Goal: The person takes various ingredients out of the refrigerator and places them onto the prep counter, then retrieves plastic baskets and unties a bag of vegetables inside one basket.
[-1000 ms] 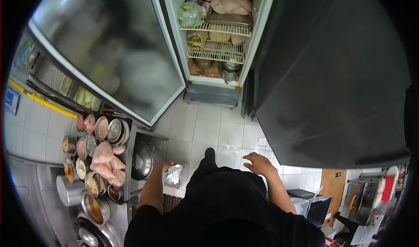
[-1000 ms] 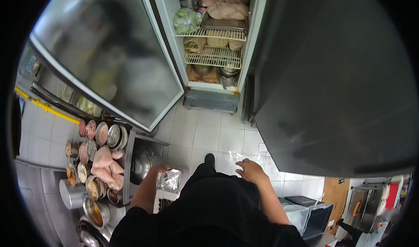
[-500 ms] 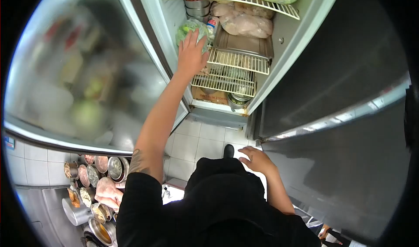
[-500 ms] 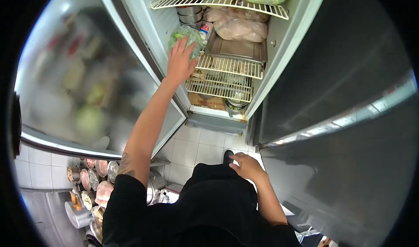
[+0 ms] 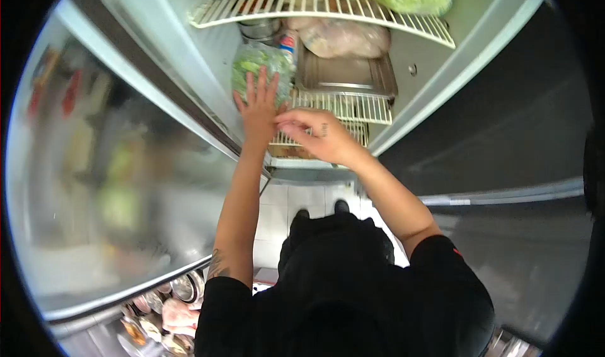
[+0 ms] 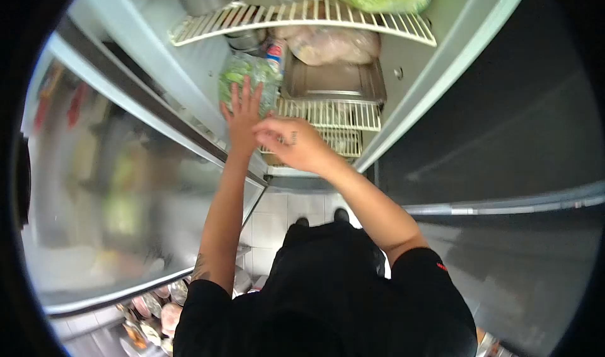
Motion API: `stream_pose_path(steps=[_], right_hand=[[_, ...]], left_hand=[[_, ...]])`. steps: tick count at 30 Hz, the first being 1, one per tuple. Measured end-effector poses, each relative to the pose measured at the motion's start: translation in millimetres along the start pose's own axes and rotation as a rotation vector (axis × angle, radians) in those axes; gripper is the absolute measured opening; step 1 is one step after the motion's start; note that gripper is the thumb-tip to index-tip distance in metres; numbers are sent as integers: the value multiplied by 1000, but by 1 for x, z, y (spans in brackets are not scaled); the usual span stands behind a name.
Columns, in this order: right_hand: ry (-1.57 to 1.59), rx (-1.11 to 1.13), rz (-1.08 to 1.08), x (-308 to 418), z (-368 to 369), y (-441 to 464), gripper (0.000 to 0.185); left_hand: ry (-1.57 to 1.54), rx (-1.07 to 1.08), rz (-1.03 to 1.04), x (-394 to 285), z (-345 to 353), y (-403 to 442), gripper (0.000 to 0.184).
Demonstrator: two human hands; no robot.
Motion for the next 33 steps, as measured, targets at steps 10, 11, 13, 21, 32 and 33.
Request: stream_pose_path(steps=[10, 11, 13, 21, 32, 33], right_hand=[[-221, 454, 457, -196, 176, -177, 30], [-239, 351, 559, -218, 168, -193, 30], [67, 236, 725, -270, 171, -225, 30], [945, -687, 1301, -473, 179, -316, 40], [953, -1094, 1180, -548, 168, -242, 28], [956, -1095, 1178, -544, 167, -239, 28]], left_hand=[[-295, -45, 139, 7, -10, -2, 74], [-300, -31, 145, 4, -11, -8, 74], [-486, -163, 87, 8, -27, -26, 66], [-731, 490, -163, -9, 52, -260, 45], [-798, 975, -595, 83, 87, -564, 28], [-784, 932, -558, 94, 89, -565, 28]])
Point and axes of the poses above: each hand's wrist, its own y-axis towards the middle knuckle, its own z-axis out of the palm, x = y × z, the point moved 8 cm from there along y, towards the middle knuckle, and after that the axes turned 8 degrees about -y, right-handed, at the moved point
